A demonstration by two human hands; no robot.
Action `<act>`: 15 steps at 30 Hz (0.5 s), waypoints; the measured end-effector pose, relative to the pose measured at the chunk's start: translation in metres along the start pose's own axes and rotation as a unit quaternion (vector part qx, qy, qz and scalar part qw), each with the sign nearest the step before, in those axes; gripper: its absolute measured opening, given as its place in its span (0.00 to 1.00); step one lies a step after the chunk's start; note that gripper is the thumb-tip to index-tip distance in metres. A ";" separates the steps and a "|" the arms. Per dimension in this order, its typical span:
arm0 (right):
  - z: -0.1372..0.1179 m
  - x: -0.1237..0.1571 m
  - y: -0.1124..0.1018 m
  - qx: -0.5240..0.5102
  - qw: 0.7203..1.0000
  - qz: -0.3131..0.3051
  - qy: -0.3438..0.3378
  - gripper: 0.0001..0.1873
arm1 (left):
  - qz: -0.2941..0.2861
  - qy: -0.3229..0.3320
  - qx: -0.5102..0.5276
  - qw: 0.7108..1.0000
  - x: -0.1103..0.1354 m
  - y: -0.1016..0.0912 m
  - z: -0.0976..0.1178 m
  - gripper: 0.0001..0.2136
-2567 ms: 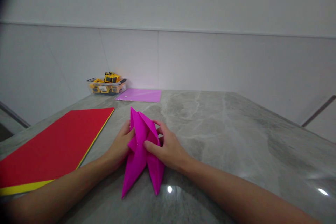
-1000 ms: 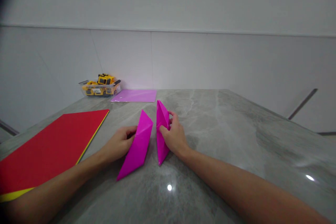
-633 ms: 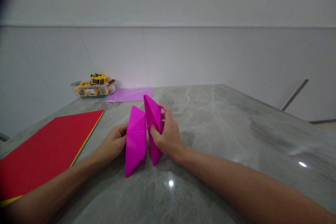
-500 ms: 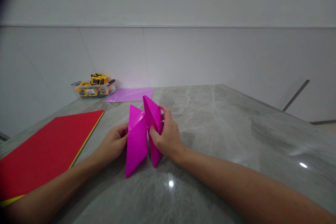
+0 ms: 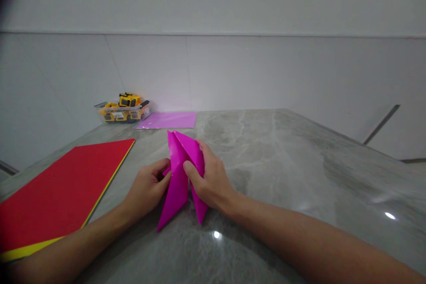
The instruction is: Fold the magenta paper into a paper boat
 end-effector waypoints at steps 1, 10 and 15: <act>0.000 0.001 0.000 -0.014 1.000 -0.006 -0.005 0.31 | 0.002 0.001 0.009 1.000 0.000 0.001 0.000 0.12; 0.002 0.008 0.011 -0.103 0.986 -0.122 0.045 0.38 | -0.001 -0.015 0.121 0.993 0.000 0.008 -0.005 0.07; -0.004 0.014 0.017 -0.114 0.962 -0.236 0.072 0.40 | 0.000 -0.032 0.134 0.990 0.002 0.012 -0.008 0.05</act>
Point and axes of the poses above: each hand's wrist, its own x-axis away from the middle knuckle, its own y-axis out of the palm, z = x × y, the point moved 4 cm from there along -x, towards the middle knuckle, and after that the axes turned 14 degrees about -x, right-handed, at the moved point
